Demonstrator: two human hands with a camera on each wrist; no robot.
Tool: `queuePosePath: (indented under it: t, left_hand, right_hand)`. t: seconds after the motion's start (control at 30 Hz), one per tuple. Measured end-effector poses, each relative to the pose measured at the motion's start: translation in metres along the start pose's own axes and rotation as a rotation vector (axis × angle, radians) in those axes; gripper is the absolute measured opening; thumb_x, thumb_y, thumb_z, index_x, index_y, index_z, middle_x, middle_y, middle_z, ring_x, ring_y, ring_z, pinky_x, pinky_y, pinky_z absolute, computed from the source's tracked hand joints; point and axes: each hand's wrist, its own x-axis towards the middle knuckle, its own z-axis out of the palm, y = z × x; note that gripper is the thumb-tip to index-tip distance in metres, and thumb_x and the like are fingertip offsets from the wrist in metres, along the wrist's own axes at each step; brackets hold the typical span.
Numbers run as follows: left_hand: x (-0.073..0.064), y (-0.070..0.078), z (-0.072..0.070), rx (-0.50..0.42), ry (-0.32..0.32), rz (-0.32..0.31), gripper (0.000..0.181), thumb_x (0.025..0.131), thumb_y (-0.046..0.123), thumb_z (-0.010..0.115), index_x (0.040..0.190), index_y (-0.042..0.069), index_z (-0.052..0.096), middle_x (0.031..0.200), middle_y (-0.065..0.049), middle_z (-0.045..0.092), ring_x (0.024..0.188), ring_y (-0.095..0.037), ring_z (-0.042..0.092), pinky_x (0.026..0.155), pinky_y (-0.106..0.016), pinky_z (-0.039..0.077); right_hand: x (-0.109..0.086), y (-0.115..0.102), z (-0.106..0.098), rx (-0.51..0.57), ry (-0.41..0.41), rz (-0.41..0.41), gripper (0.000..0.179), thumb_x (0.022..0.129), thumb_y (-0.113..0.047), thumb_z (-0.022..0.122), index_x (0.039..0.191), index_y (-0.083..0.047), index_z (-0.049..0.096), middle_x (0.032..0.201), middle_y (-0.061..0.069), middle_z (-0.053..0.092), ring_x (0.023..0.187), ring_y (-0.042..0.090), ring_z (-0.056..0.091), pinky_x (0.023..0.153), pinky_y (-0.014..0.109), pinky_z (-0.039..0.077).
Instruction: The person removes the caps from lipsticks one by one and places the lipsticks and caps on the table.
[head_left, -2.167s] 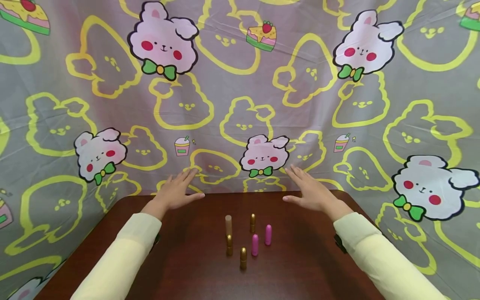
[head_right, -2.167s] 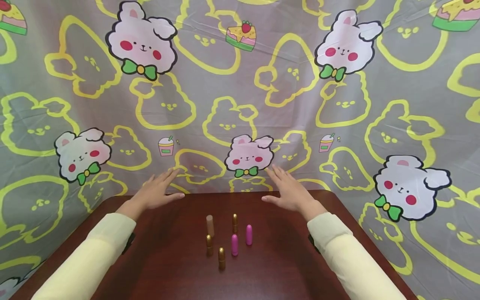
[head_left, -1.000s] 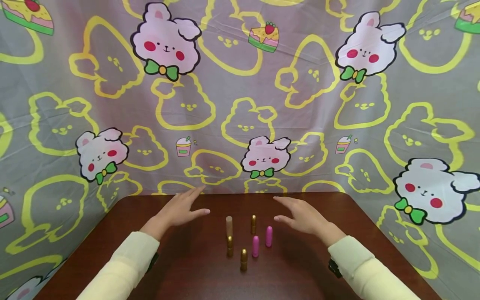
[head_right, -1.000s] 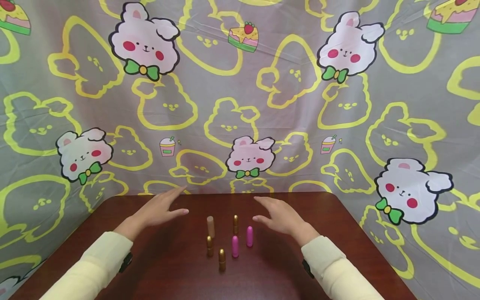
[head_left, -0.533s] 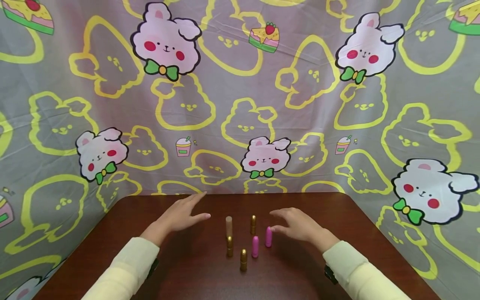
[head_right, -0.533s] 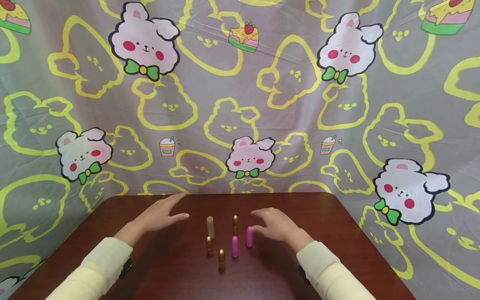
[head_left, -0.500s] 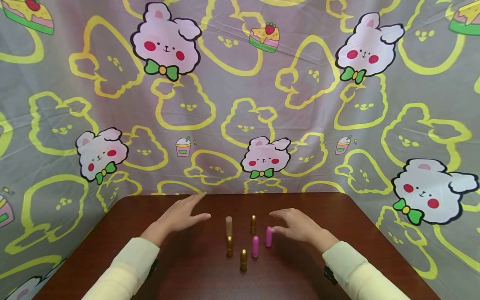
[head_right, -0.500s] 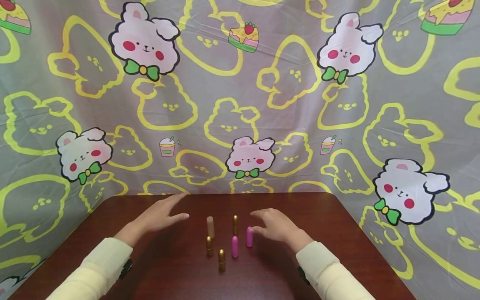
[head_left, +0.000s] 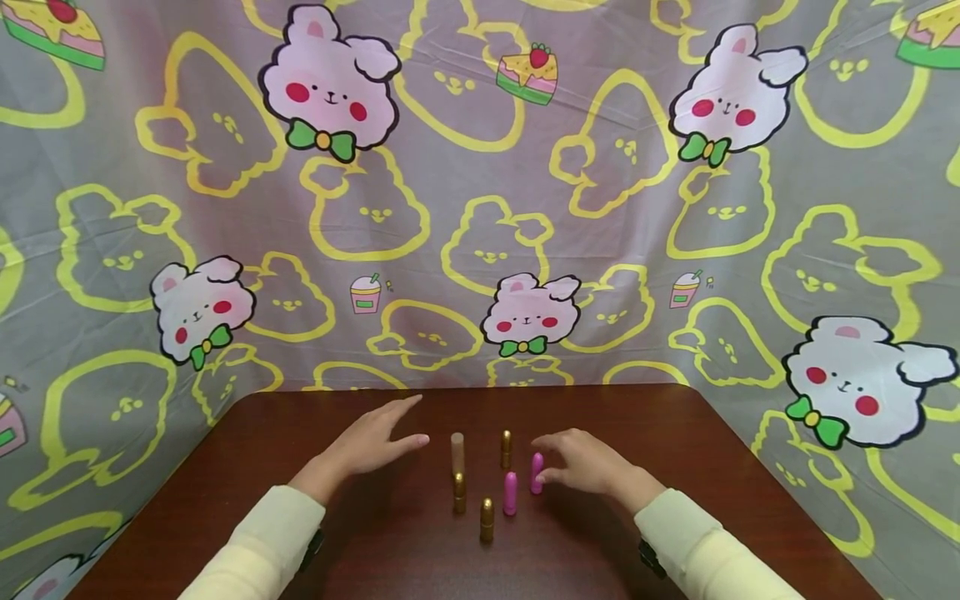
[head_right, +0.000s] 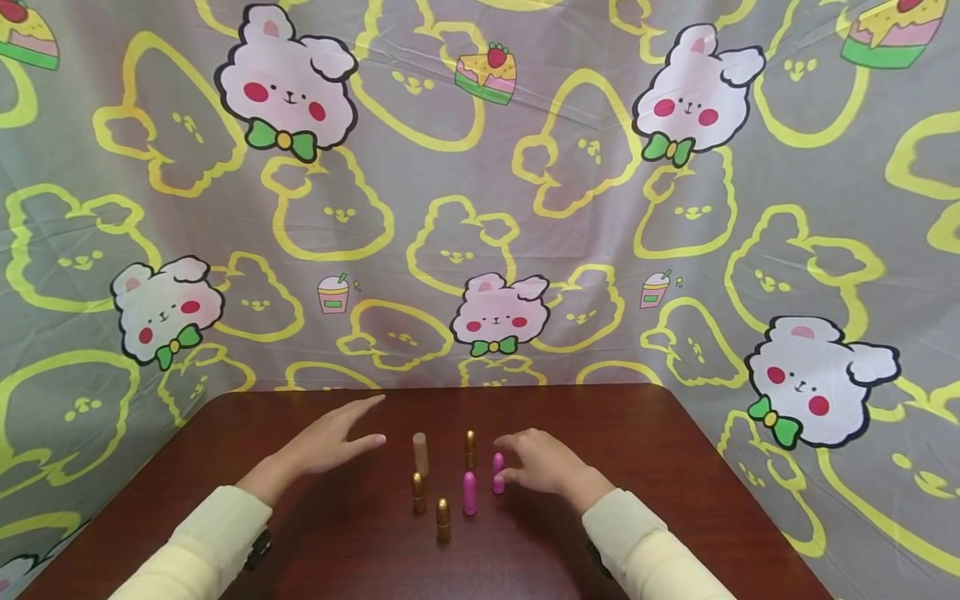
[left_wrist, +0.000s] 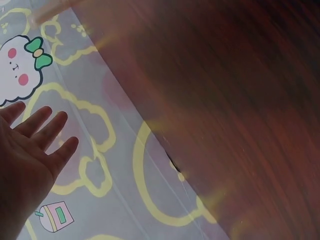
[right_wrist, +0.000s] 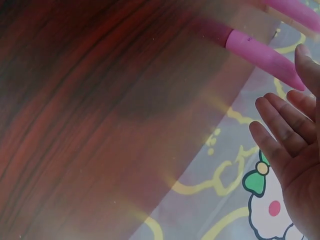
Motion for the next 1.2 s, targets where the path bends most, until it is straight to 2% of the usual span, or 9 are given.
queuePosePath:
  t: [0.17, 0.3, 0.4, 0.53, 0.73, 0.97, 1.2]
  left_hand:
    - [0.001, 0.005, 0.003, -0.052, 0.019, -0.006, 0.08, 0.089, 0.064, 0.055, 0.151, 0.016, 0.037, 0.15, -0.008, 0.04, 0.136, -0.03, 0.038, 0.106, -0.053, 0.033]
    - [0.003, 0.007, 0.006, -0.089, 0.029, -0.004, 0.078, 0.09, 0.061, 0.056, 0.15, 0.015, 0.037, 0.15, -0.008, 0.04, 0.135, -0.031, 0.038, 0.106, -0.054, 0.033]
    - [0.005, 0.007, 0.008, -0.129, 0.032, -0.005, 0.077, 0.091, 0.058, 0.057, 0.149, 0.013, 0.038, 0.149, -0.008, 0.041, 0.134, -0.031, 0.04, 0.106, -0.053, 0.034]
    - [0.005, 0.009, 0.011, -0.172, 0.039, -0.005, 0.076, 0.091, 0.057, 0.057, 0.149, 0.011, 0.039, 0.148, -0.009, 0.043, 0.132, -0.03, 0.043, 0.104, -0.052, 0.036]
    - [0.006, 0.011, 0.013, -0.223, 0.058, -0.002, 0.07, 0.093, 0.05, 0.06, 0.147, 0.01, 0.041, 0.143, -0.011, 0.048, 0.129, -0.031, 0.047, 0.104, -0.051, 0.037]
    - [0.009, 0.014, 0.014, -0.305, 0.082, 0.02, 0.062, 0.095, 0.039, 0.061, 0.146, 0.008, 0.042, 0.14, -0.015, 0.051, 0.127, -0.032, 0.049, 0.102, -0.052, 0.038]
    - [0.012, 0.018, 0.016, -0.448, 0.127, 0.054, 0.056, 0.097, 0.033, 0.06, 0.144, 0.008, 0.044, 0.138, -0.017, 0.052, 0.125, -0.036, 0.049, 0.102, -0.054, 0.038]
  right_hand:
    - [0.001, 0.0, 0.005, 0.038, -0.005, -0.007, 0.048, 0.081, -0.026, 0.08, 0.118, 0.002, 0.066, 0.108, 0.007, 0.07, 0.096, 0.022, 0.066, 0.085, 0.039, 0.053]
    - [0.002, 0.0, 0.008, 0.088, -0.006, -0.008, 0.044, 0.079, -0.022, 0.081, 0.114, 0.001, 0.067, 0.095, -0.001, 0.069, 0.083, 0.02, 0.065, 0.075, 0.031, 0.055]
    - [0.002, 0.0, 0.011, 0.111, -0.006, -0.014, 0.032, 0.081, -0.018, 0.08, 0.106, -0.003, 0.068, 0.084, -0.008, 0.064, 0.073, 0.012, 0.06, 0.065, 0.024, 0.051]
    - [0.001, 0.0, 0.014, 0.117, 0.011, -0.034, 0.015, 0.083, -0.014, 0.077, 0.094, -0.011, 0.067, 0.075, -0.014, 0.057, 0.066, 0.004, 0.052, 0.058, 0.022, 0.047]
    - [0.0, 0.001, 0.015, 0.185, 0.03, 0.011, 0.013, 0.084, -0.015, 0.077, 0.092, -0.015, 0.067, 0.076, -0.014, 0.059, 0.067, 0.004, 0.054, 0.058, 0.023, 0.048]
    - [0.0, 0.001, 0.01, 0.291, 0.088, 0.074, 0.015, 0.083, -0.013, 0.078, 0.095, -0.014, 0.069, 0.08, -0.012, 0.063, 0.071, 0.008, 0.058, 0.062, 0.026, 0.052]
    - [0.0, -0.005, -0.001, 0.334, 0.164, 0.086, 0.017, 0.083, -0.015, 0.078, 0.097, -0.015, 0.069, 0.082, -0.012, 0.065, 0.073, 0.009, 0.06, 0.066, 0.026, 0.054]
